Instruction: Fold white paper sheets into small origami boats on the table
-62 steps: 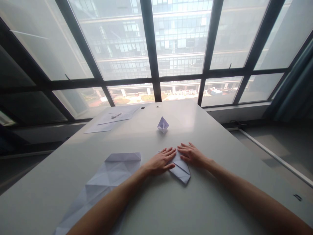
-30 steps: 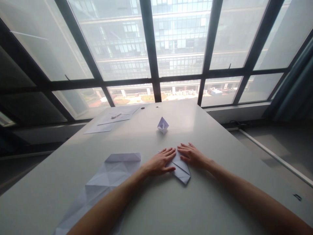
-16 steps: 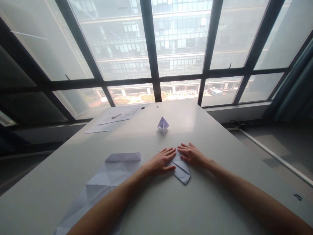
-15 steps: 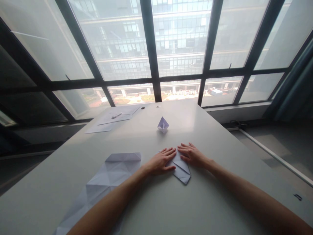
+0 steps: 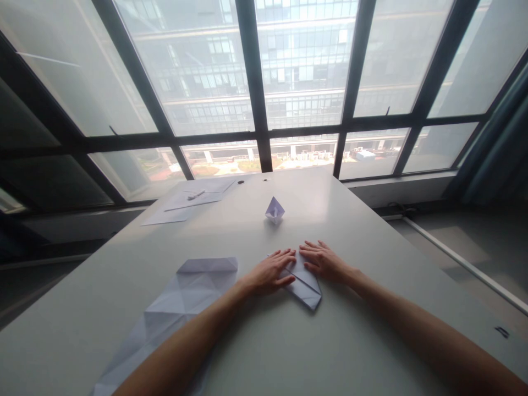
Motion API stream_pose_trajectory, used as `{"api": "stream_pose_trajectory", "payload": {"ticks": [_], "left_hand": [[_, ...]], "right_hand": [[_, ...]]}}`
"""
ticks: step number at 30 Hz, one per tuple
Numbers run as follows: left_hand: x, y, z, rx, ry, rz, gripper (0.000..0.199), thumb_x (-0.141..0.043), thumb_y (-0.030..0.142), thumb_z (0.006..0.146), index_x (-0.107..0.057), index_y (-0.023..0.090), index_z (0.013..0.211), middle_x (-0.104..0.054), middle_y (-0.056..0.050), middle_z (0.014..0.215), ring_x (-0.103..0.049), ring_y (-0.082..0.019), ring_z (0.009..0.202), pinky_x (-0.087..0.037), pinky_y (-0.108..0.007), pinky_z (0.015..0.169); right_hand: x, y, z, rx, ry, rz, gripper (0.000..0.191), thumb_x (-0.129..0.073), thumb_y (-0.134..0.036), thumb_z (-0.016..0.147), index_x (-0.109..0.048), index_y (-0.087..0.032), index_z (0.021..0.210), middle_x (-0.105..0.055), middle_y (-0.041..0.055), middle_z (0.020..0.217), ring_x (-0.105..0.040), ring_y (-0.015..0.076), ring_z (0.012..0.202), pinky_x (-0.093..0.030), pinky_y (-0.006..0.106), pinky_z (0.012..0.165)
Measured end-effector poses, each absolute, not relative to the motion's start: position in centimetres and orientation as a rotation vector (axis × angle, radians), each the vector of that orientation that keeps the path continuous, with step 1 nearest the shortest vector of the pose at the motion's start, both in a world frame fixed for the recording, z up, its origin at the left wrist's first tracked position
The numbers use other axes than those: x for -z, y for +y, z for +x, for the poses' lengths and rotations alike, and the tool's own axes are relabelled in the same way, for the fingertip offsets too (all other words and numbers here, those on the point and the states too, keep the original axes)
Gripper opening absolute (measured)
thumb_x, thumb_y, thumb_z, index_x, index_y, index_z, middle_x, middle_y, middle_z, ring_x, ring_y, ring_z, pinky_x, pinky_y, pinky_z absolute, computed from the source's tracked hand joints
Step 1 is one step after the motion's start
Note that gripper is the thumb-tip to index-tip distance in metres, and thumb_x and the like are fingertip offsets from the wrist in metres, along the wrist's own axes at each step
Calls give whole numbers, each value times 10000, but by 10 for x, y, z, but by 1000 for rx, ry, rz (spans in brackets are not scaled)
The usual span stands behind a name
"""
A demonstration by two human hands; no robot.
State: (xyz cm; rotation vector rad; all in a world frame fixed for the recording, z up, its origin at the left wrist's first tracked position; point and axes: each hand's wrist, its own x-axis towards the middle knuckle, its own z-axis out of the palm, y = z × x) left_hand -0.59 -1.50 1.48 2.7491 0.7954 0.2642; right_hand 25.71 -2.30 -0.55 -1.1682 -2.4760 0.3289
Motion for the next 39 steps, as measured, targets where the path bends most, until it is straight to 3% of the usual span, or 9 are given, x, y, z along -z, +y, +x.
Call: {"api": "stream_pose_trajectory", "payload": {"ticks": [6, 9, 13, 16, 23, 29, 35, 39], "left_hand": [[-17, -16, -6, -343, 766, 2778, 470, -489, 466, 991, -515, 242, 1403, -412, -84, 1556, -345, -270, 1455, -316, -435, 1201], [-19, -18, -6, -363, 807, 2803, 481, -496, 486, 984, -531, 257, 1406, -466, -88, 1502, -419, -288, 1391, -367, -422, 1162], [-21, -21, -5, -355, 845, 2836, 499, -504, 510, 977, -521, 275, 1417, -518, -94, 1414, -474, -289, 1299, -382, -423, 1122], [-22, -22, -4, -344, 880, 2856, 509, -500, 531, 973, -518, 291, 1421, -530, -95, 1373, -475, -298, 1262, -358, -446, 1113], [-18, -21, -5, -351, 921, 2863, 564, -493, 564, 964, -472, 297, 1459, -528, -105, 1323, -464, -308, 1228, -327, -459, 1108], [-17, -20, -6, -364, 928, 2851, 664, -567, 613, 905, -455, 275, 1465, -516, -112, 1356, -451, -316, 1248, -321, -459, 1122], [-20, -20, -6, -430, 934, 2814, 483, -650, 522, 882, -585, 247, 1274, -556, -89, 1348, -495, -289, 1216, -368, -417, 1094], [-20, -19, -6, -442, 938, 2809, 451, -657, 501, 883, -600, 241, 1248, -573, -85, 1340, -510, -285, 1213, -387, -406, 1085]], "right_hand": [[9, -23, 256, -205, -2398, -1245, 509, -539, -363, 967, -473, -261, 1461, -405, 125, 1557, -343, 294, 1450, -239, 558, 1179], [6, -23, 256, -127, -2311, -1249, 504, -593, -348, 942, -501, -241, 1425, -514, 129, 1459, -446, 294, 1356, -333, 509, 1133], [2, -24, 255, -107, -2297, -1231, 180, -609, -333, 944, -709, -218, 1038, -677, 103, 1082, -587, 261, 1044, -454, 425, 953], [2, -24, 256, -129, -2364, -1167, 266, -546, -375, 986, -731, -225, 868, -695, 80, 944, -597, 236, 933, -435, 413, 913], [-3, -25, 256, -190, -2372, -1092, 341, -477, -423, 1014, -756, -246, 933, -739, 65, 1046, -636, 223, 985, -388, 420, 970], [-8, -29, 255, -136, -2385, -1145, 265, -526, -416, 987, -737, -256, 991, -732, 63, 1158, -585, 280, 1205, -299, 503, 1075], [-8, -29, 258, -131, -2435, -1165, 299, -548, -480, 957, -726, -249, 1023, -684, 72, 1268, -509, 319, 1310, -226, 583, 1142], [-11, -31, 259, -130, -2479, -1141, 363, -584, -520, 921, -712, -237, 1109, -661, 103, 1302, -526, 326, 1287, -206, 591, 1166]]}}
